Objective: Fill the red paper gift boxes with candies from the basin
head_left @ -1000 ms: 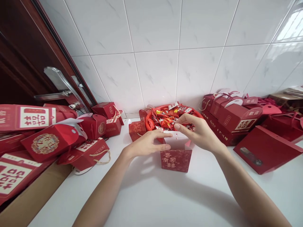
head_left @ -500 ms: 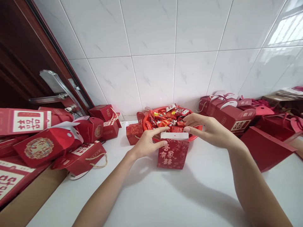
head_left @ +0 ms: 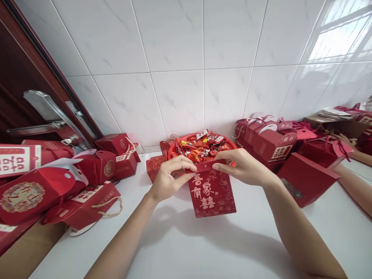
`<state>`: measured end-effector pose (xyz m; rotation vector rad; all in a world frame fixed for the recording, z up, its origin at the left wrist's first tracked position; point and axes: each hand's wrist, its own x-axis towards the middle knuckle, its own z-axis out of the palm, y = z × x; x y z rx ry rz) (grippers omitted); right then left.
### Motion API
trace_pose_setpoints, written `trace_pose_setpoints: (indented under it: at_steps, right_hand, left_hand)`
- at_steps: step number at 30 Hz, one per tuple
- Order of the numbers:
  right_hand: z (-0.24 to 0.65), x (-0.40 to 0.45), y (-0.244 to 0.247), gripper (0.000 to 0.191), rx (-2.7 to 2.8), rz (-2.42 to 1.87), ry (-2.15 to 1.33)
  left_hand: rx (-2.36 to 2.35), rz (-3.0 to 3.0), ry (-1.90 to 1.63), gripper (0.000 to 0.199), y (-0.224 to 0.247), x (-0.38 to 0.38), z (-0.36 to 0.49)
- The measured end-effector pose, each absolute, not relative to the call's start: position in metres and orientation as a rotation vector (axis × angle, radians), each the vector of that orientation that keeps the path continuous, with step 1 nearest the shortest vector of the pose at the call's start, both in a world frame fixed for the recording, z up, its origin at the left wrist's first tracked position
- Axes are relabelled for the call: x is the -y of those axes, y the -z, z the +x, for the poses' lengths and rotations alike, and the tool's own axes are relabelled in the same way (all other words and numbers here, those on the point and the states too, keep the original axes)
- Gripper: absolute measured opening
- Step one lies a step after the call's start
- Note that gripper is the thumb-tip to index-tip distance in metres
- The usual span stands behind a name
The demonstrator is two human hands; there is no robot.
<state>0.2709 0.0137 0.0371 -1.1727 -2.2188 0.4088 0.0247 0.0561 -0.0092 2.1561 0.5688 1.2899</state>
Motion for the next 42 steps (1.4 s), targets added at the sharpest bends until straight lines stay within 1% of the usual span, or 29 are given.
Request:
trace_pose_setpoints:
  at_steps: [5, 8, 10, 13, 16, 18, 19, 23, 26, 28, 33, 39, 42]
  right_hand:
    - [0.282, -0.002, -0.044, 0.033, 2.218, -1.155, -0.320]
    - [0.303, 0.013, -0.048, 0.032, 2.112, -1.260, -0.259]
    - [0.325, 0.025, -0.046, 0.036, 1.966, -1.380, -0.157]
    - [0.362, 0.043, -0.031, 0.044, 1.667, -1.601, 0.078]
    - [0.392, 0.056, -0.003, 0.054, 1.461, -1.835, 0.217]
    - [0.403, 0.061, 0.017, 0.056, 1.392, -1.879, 0.292]
    - [0.406, 0.063, 0.026, 0.054, 1.346, -1.880, 0.344]
    - [0.406, 0.064, 0.051, 0.029, 1.231, -1.850, 0.442]
    - [0.402, 0.062, 0.059, 0.021, 1.154, -1.807, 0.484]
    - [0.401, 0.062, 0.062, 0.022, 1.119, -1.800, 0.518]
    - [0.402, 0.061, 0.068, 0.032, 1.056, -1.802, 0.586]
    - [0.401, 0.056, 0.071, 0.033, 1.013, -1.694, 0.699]
    - [0.400, 0.055, 0.067, 0.033, 1.005, -1.575, 0.839]
  left_hand:
    - [-0.548, 2.238, -1.196, 0.016, 0.006, -0.050, 0.023]
    - [-0.602, 2.304, -1.182, 0.017, 0.001, -0.047, 0.022]
    - [-0.627, 2.317, -1.195, 0.016, -0.002, -0.048, 0.020]
    - [-0.644, 2.307, -1.247, 0.013, -0.005, -0.052, 0.017]
    - [-0.637, 2.286, -1.246, 0.012, -0.006, -0.055, 0.015]
    - [-0.621, 2.282, -1.220, 0.012, -0.007, -0.056, 0.015]
    - [-0.615, 2.287, -1.208, 0.012, -0.007, -0.056, 0.015]
    - [-0.634, 2.302, -1.194, 0.011, -0.011, -0.053, 0.013]
    - [-0.680, 2.301, -1.192, 0.013, -0.014, -0.051, 0.011]
    - [-0.704, 2.307, -1.186, 0.014, -0.016, -0.051, 0.009]
    - [-0.707, 2.332, -1.129, 0.013, -0.014, -0.051, 0.010]
    - [-0.760, 2.352, -1.047, 0.015, -0.003, -0.058, 0.012]
    - [-0.793, 2.351, -1.054, 0.015, -0.002, -0.064, 0.009]
